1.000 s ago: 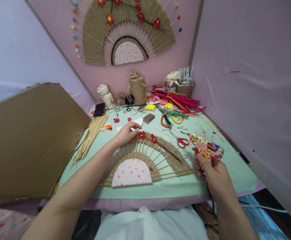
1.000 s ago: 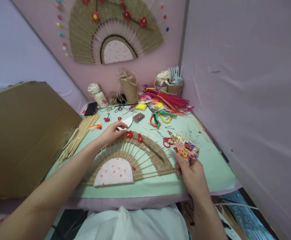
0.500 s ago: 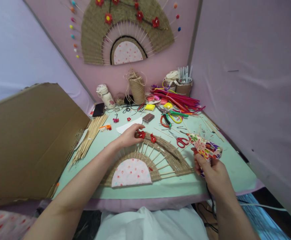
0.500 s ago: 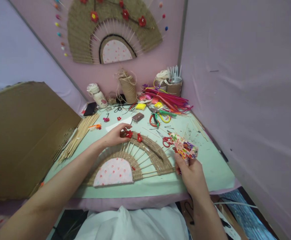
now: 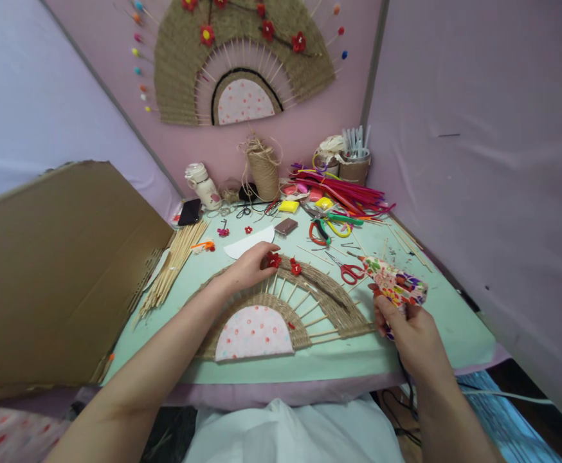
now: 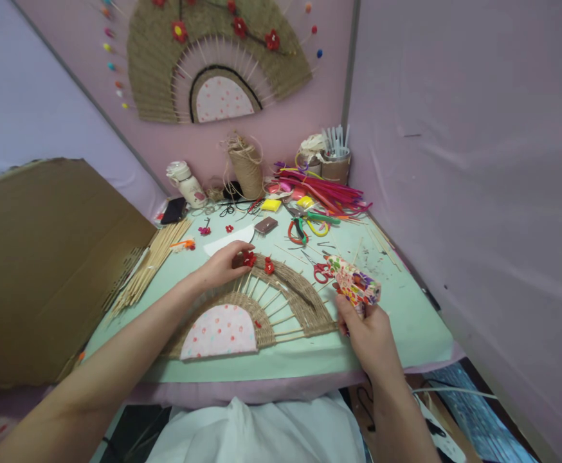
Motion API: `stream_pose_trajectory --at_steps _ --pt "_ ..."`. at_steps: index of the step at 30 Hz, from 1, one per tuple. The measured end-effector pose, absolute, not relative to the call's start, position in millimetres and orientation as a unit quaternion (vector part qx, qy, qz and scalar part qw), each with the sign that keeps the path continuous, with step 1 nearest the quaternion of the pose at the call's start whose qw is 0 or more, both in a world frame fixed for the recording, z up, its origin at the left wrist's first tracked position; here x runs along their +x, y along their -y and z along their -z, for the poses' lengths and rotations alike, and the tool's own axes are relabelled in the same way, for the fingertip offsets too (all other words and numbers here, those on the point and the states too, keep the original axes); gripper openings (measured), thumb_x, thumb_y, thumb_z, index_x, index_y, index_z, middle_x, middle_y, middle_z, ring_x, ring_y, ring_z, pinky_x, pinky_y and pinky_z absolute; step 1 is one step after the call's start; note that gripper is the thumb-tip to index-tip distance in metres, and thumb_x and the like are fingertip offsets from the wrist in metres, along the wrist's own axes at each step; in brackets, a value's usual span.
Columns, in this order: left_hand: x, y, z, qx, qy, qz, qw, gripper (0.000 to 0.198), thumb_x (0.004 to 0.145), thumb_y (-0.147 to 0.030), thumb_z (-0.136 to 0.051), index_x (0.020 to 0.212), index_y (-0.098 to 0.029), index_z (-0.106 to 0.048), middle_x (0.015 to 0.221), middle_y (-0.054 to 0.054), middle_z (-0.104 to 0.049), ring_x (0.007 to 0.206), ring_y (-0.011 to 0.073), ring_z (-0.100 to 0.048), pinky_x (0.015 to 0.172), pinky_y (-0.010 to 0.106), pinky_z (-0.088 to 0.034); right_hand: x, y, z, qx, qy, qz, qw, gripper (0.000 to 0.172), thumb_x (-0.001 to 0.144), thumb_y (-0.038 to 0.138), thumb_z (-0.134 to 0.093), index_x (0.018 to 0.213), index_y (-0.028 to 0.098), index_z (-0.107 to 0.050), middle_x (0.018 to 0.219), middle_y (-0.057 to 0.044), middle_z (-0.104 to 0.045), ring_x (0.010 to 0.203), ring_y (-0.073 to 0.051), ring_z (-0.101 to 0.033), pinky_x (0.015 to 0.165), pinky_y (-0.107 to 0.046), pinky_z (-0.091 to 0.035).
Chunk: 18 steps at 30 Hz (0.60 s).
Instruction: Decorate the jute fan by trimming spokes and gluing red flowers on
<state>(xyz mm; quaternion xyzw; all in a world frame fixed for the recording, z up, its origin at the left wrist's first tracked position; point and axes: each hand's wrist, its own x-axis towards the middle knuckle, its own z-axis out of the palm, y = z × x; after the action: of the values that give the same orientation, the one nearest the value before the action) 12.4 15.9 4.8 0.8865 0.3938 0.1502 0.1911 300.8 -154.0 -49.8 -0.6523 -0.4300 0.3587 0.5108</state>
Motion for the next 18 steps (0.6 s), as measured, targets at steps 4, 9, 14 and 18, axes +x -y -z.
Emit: stream_pose_trajectory --at_steps 4,9,14,18 --pt "9.8 -16.7 -7.0 0.894 -0.394 -0.159 0.141 0.043 0.074 -0.029 -0.065 0.114 -0.019 -0.054 0.117 0.011 -0.056 0.11 0.0262 -0.051 0.097 0.043 -0.041 301.8 153.5 55.2 -0.644 0.425 -0.373 0.515 0.045 0.083 0.054 -0.054 0.054 0.02 -0.052 0.051 0.0 -0.052 0.05 -0.014 -0.046 0.05 -0.027 -0.037" --pt "11.3 -16.7 -17.6 0.893 -0.404 -0.144 0.135 0.036 0.073 -0.027 -0.063 0.107 -0.02 -0.056 0.11 0.009 -0.058 0.105 0.0252 -0.052 0.095 0.043 -0.042 302.1 152.7 58.5 -0.633 0.416 -0.387 0.526 0.042 0.081 0.053 -0.057 0.057 0.019 -0.055 0.05 0.0 -0.052 0.051 -0.014 -0.045 0.049 -0.026 -0.036" --pt "15.7 -18.4 -23.1 0.911 -0.357 -0.109 0.175 0.047 0.072 -0.024 -0.062 0.118 -0.019 -0.054 0.115 0.009 -0.056 0.096 0.0208 -0.057 0.087 0.034 -0.048 302.4 153.7 57.7 -0.633 0.426 -0.369 0.531 0.039 0.081 0.053 -0.057 0.062 0.019 -0.06 0.049 0.0 -0.051 0.051 -0.014 -0.045 0.05 -0.027 -0.037" --pt "17.6 -18.1 -19.1 0.905 -0.374 -0.104 0.172 0.045 0.074 -0.024 -0.06 0.118 -0.02 -0.055 0.108 0.007 -0.061 0.091 0.0195 -0.06 0.084 0.033 -0.049 303.6 154.8 58.0 -0.642 0.437 -0.366 0.513 0.043 0.083 0.054 -0.054 0.057 0.02 -0.055 0.051 0.0 -0.052 0.052 -0.014 -0.046 0.052 -0.027 -0.037"
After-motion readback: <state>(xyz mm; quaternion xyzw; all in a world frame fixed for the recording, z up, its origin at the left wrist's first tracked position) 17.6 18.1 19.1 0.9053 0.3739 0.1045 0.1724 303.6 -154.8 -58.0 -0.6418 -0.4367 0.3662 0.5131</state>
